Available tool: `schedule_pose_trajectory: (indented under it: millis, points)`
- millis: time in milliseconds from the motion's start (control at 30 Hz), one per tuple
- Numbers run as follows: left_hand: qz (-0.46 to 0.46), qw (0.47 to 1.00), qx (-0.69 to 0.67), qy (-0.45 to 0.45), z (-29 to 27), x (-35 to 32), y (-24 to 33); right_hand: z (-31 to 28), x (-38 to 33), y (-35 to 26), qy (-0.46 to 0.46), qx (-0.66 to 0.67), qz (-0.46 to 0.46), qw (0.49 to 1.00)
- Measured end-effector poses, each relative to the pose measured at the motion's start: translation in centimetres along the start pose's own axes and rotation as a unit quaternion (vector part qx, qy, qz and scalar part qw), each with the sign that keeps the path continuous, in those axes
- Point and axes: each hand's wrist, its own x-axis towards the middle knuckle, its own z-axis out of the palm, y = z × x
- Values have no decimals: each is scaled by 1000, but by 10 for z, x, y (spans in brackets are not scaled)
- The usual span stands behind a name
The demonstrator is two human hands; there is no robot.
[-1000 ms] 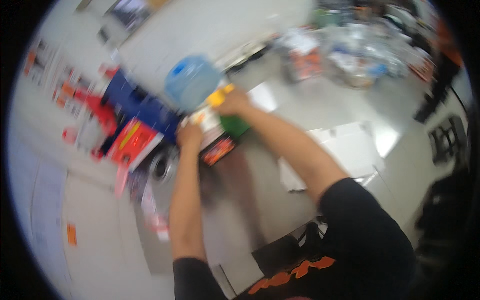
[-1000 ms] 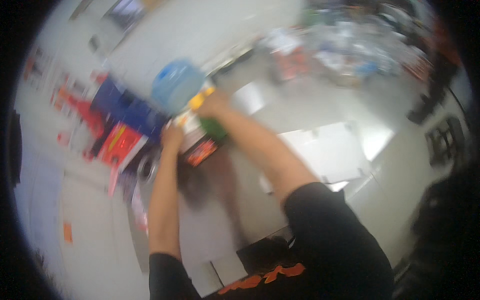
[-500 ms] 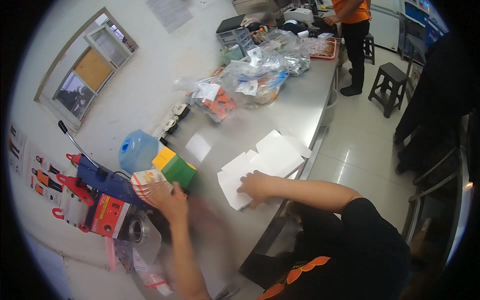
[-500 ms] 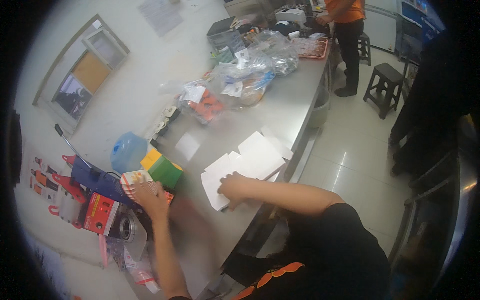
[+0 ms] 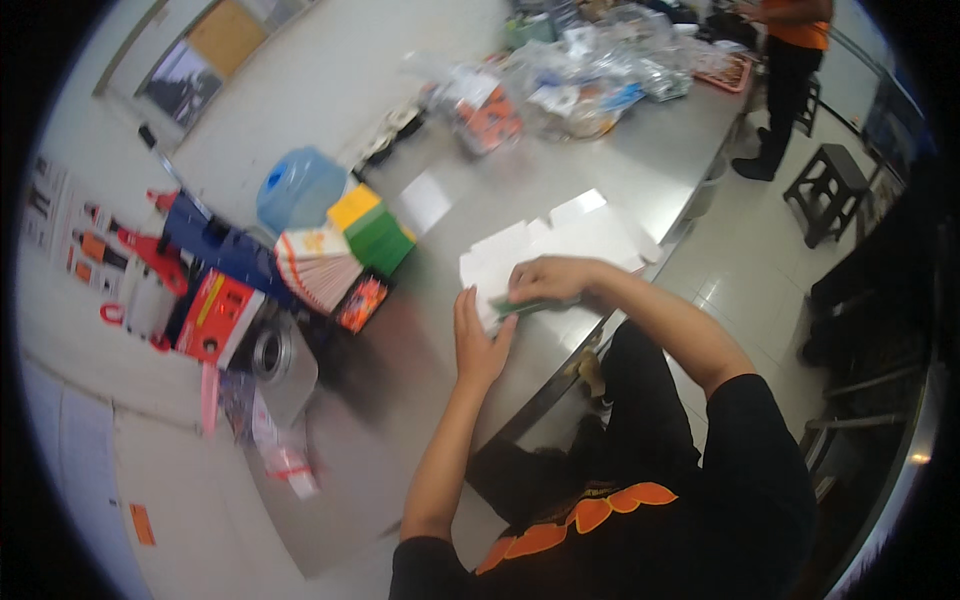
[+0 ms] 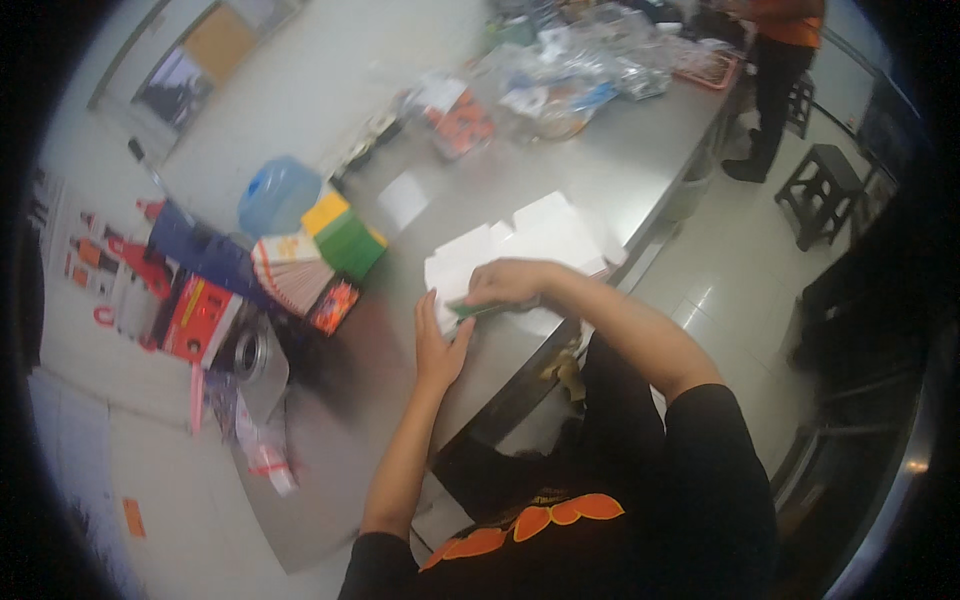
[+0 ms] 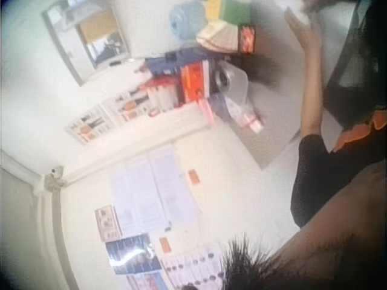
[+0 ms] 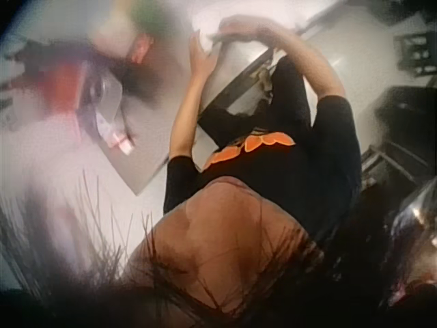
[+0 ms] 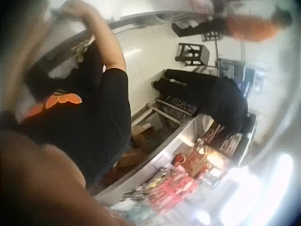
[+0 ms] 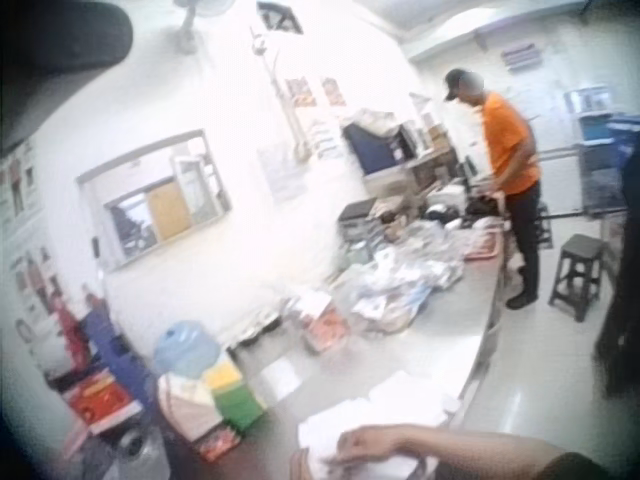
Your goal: The person folds flat cardboard pieces into small rectangular boxes by hand, aligning edges and tucking flaps to form the shape. They repeatedly pick up new flat pieces, fold them into boxes, and place the finished boxes into a stack on the table.
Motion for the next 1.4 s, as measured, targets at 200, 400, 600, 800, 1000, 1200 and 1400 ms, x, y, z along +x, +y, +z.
schedule_pose_trajectory:
  millis: [200, 400, 600, 800, 1000, 1200, 1400]
  points:
    - [26, 998, 62, 14, -9, -10, 14, -22, 17, -25, -83, -22, 177, 980]
    - [27, 999, 35, 29, -10, -6, 9, -41, 35, -11, -87, 84, 286, 951]
    - [-8, 999, -2, 52, -9, -4, 5, -45, 42, 0, -95, 187, 303, 929]
    - [-26, 998, -19, 62, -5, -7, 2, -46, 38, -3, -99, 223, 295, 924]
    - [29, 995, -51, 76, 8, -5, -19, -44, 39, 14, -141, 292, 223, 919]
    - [-73, 996, -14, 46, -5, -4, 0, -37, 45, 16, -89, 233, 210, 945]
    - [-61, 998, 8, 12, -2, 2, 5, -9, 34, -3, 52, -173, 104, 978]
